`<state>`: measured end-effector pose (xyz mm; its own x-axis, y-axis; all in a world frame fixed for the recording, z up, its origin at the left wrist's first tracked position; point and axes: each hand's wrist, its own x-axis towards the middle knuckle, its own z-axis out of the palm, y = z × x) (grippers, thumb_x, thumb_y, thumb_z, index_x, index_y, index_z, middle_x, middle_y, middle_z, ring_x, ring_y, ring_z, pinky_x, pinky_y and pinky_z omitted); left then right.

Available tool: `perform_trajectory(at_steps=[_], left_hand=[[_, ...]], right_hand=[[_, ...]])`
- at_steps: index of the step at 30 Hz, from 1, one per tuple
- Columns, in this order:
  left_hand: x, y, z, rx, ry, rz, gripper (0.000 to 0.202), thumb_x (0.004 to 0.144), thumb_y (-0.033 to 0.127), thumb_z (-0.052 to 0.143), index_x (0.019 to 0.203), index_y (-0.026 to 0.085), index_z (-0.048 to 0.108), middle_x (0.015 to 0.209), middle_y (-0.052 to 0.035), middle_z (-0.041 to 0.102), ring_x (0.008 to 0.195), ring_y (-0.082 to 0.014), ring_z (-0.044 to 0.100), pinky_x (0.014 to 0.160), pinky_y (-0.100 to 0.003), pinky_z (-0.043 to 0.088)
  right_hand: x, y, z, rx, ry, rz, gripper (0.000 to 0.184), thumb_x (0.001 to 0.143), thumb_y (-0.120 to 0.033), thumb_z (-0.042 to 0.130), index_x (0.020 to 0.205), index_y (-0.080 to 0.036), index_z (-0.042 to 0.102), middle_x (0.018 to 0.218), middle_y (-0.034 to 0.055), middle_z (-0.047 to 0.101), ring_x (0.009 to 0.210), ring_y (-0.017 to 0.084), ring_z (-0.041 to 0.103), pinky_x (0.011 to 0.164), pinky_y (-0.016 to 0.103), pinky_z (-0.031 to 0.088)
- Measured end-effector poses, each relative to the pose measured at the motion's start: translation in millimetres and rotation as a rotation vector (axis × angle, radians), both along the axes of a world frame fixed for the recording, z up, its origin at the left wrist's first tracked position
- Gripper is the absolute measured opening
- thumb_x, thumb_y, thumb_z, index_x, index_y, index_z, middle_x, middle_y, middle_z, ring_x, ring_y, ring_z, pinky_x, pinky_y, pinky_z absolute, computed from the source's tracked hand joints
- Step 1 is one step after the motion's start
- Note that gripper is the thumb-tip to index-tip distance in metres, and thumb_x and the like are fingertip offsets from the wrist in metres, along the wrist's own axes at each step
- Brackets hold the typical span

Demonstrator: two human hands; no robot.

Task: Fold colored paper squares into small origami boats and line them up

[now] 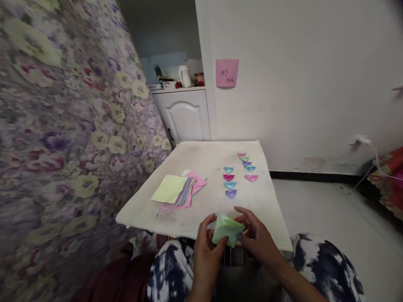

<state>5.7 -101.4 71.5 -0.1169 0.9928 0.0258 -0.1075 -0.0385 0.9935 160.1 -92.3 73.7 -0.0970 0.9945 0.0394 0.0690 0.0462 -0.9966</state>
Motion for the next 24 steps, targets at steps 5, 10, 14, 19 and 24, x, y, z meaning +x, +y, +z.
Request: perform_trajectory(at_steps=[5,10,14,19,24], left_hand=[[4,-4,7.7,-0.04,-0.024,-0.009,0.049,0.068,0.021,0.07,0.113,0.022,0.05,0.091,-0.0039,0.066,0.076,-0.0174,0.063,0.067,-0.026,0.049],[2,-5,8.1,-0.033,-0.065,-0.026,0.028,0.07,0.025,0.071,0.094,0.02,0.058,0.093,-0.003,0.066,0.081,-0.018,0.061,0.072,-0.025,0.047],[-3,-1,2.5,-0.078,0.008,-0.115,0.022,0.073,0.032,0.067,0.09,0.018,0.062,0.086,-0.0024,0.066,0.074,-0.0173,0.059,0.067,-0.024,0.045],[-4,-1,7.9,-0.012,0.16,-0.168,0.011,0.077,0.029,0.063,0.076,0.018,0.063,0.071,0.0012,0.057,0.068,-0.0143,0.052,0.062,-0.021,0.041],[0,-4,16.6,-0.041,0.093,-0.139,0.017,0.08,0.03,0.06,0.094,0.02,0.06,0.086,-0.0011,0.063,0.073,-0.0159,0.055,0.065,-0.022,0.044]], right_hand=[[-8,0,-1.4,-0.05,0.06,0.059,0.023,0.07,-0.02,0.061,0.092,-0.017,0.058,0.077,0.0,0.059,0.069,0.017,0.056,0.059,0.025,0.043],[-10,0,-1.0,-0.018,0.041,0.047,0.02,0.071,-0.023,0.062,0.09,-0.018,0.059,0.075,-0.0003,0.059,0.068,0.017,0.055,0.061,0.026,0.043],[-8,1,0.0,0.015,0.033,0.079,0.021,0.072,-0.027,0.063,0.091,-0.018,0.06,0.075,-0.0002,0.059,0.07,0.017,0.054,0.062,0.025,0.043],[-6,-1,-1.5,0.04,0.004,0.076,0.021,0.082,-0.038,0.054,0.082,-0.017,0.057,0.068,-0.0015,0.052,0.063,0.014,0.047,0.057,0.023,0.038],[-6,-1,-2.6,0.023,0.013,0.085,0.025,0.081,-0.04,0.056,0.071,-0.017,0.054,0.063,-0.0035,0.046,0.06,0.013,0.043,0.054,0.022,0.035]])
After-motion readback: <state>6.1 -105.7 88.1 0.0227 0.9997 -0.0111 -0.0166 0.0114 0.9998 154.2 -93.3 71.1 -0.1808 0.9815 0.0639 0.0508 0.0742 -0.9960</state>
